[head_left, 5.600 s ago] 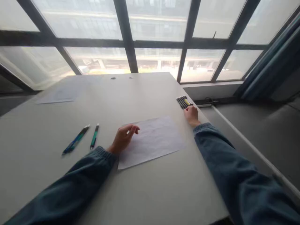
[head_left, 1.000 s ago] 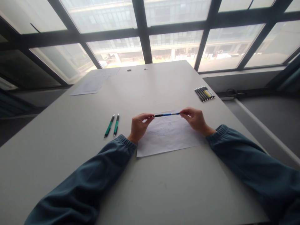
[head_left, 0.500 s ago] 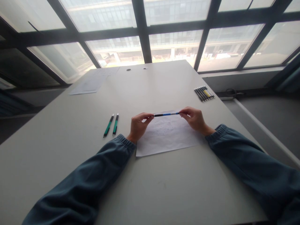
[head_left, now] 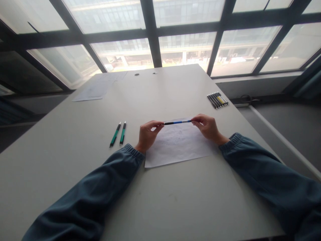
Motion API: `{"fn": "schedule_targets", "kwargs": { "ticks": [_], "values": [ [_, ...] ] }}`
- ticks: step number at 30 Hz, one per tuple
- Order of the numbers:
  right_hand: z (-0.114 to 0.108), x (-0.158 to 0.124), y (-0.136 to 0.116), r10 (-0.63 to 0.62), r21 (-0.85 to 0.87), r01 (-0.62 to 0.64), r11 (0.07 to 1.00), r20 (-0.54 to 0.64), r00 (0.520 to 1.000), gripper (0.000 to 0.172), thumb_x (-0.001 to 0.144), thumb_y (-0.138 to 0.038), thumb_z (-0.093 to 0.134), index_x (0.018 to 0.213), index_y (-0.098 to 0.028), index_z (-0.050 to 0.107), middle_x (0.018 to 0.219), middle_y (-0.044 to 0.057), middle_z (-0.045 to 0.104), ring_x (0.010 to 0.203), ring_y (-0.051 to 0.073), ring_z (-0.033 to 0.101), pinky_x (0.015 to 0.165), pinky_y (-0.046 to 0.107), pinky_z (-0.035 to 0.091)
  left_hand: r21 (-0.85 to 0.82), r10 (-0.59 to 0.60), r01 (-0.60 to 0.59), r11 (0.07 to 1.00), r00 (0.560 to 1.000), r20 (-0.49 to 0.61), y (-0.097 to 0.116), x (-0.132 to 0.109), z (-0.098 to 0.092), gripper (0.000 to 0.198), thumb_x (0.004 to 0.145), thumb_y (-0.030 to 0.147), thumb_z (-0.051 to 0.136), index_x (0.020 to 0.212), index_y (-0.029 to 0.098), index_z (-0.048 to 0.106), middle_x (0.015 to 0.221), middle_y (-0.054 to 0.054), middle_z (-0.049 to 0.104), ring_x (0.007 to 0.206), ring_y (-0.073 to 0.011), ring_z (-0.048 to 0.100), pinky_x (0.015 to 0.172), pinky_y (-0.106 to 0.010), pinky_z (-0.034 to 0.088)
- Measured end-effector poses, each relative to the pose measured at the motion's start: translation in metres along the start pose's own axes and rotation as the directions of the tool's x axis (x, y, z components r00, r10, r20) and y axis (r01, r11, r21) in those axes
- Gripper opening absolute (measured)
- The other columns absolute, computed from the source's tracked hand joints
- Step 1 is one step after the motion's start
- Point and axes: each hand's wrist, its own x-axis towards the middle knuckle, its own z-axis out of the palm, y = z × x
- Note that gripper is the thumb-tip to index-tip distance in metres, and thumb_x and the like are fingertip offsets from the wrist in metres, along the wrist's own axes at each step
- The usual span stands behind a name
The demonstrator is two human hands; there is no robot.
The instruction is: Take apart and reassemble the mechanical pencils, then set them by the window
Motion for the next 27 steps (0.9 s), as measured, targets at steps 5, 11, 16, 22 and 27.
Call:
{"fn": "schedule_targets", "kwargs": {
  "ticks": [5,11,16,22,27],
  "values": [
    [-0.0002,0.0002,-0.0014,0.008,-0.007,-0.008,1.000,0.007,1.000,0.016,0.086,-0.037,0.074,0.089,-0.021,0.075,0.086,0.005,0.073,0.081,0.020,0.068,0.075,0.034,0.056,0.002,-0.004,0.004,1.000,1.000,0.002,0.0002,-0.0001,-0.0002,0.019,0.085,0.037,0.077,0.094,0.021,0.080,0.090,-0.006,0.079,0.081,-0.0182,0.073,0.080,-0.033,0.061],
    [-0.0005,0.0006,-0.0010,0.005,-0.005,-0.005,1.000,0.013,1.000,0.015,0.087,-0.034,0.072,0.089,-0.020,0.075,0.085,0.004,0.072,0.079,0.018,0.067,0.073,0.033,0.055,0.014,-0.003,0.003,1.000,1.000,0.000,0.0003,0.0000,0.0001,0.018,0.086,0.037,0.076,0.093,0.021,0.080,0.090,-0.006,0.078,0.082,-0.0179,0.073,0.081,-0.032,0.060],
    [-0.0008,0.0011,-0.0017,0.007,-0.003,-0.007,1.000,0.016,1.000,0.015,0.088,-0.034,0.072,0.089,-0.019,0.074,0.083,0.004,0.071,0.077,0.018,0.067,0.073,0.033,0.055,0.022,-0.002,0.002,1.000,1.000,-0.004,-0.0003,-0.0002,0.0004,0.019,0.086,0.038,0.076,0.094,0.021,0.080,0.090,-0.006,0.078,0.082,-0.0181,0.072,0.080,-0.032,0.059],
    [-0.0006,0.0011,-0.0029,0.006,-0.005,-0.006,1.000,0.020,1.000,0.017,0.088,-0.037,0.071,0.089,-0.020,0.074,0.083,0.004,0.071,0.077,0.019,0.067,0.072,0.033,0.055,0.061,0.014,-0.014,0.998,1.000,-0.002,0.0014,0.0006,-0.0003,0.017,0.087,0.036,0.075,0.093,0.021,0.079,0.089,-0.005,0.078,0.081,-0.0174,0.071,0.079,-0.031,0.057],
    [-0.0004,0.0011,-0.0031,0.009,-0.006,-0.008,1.000,0.023,1.000,0.016,0.088,-0.036,0.071,0.088,-0.020,0.074,0.081,0.004,0.071,0.076,0.018,0.066,0.071,0.033,0.055,0.078,0.018,-0.017,0.997,1.000,-0.003,0.0025,0.0005,-0.0008,0.017,0.087,0.037,0.075,0.092,0.021,0.079,0.087,-0.005,0.078,0.078,-0.0167,0.070,0.079,-0.030,0.057]
  ]
}}
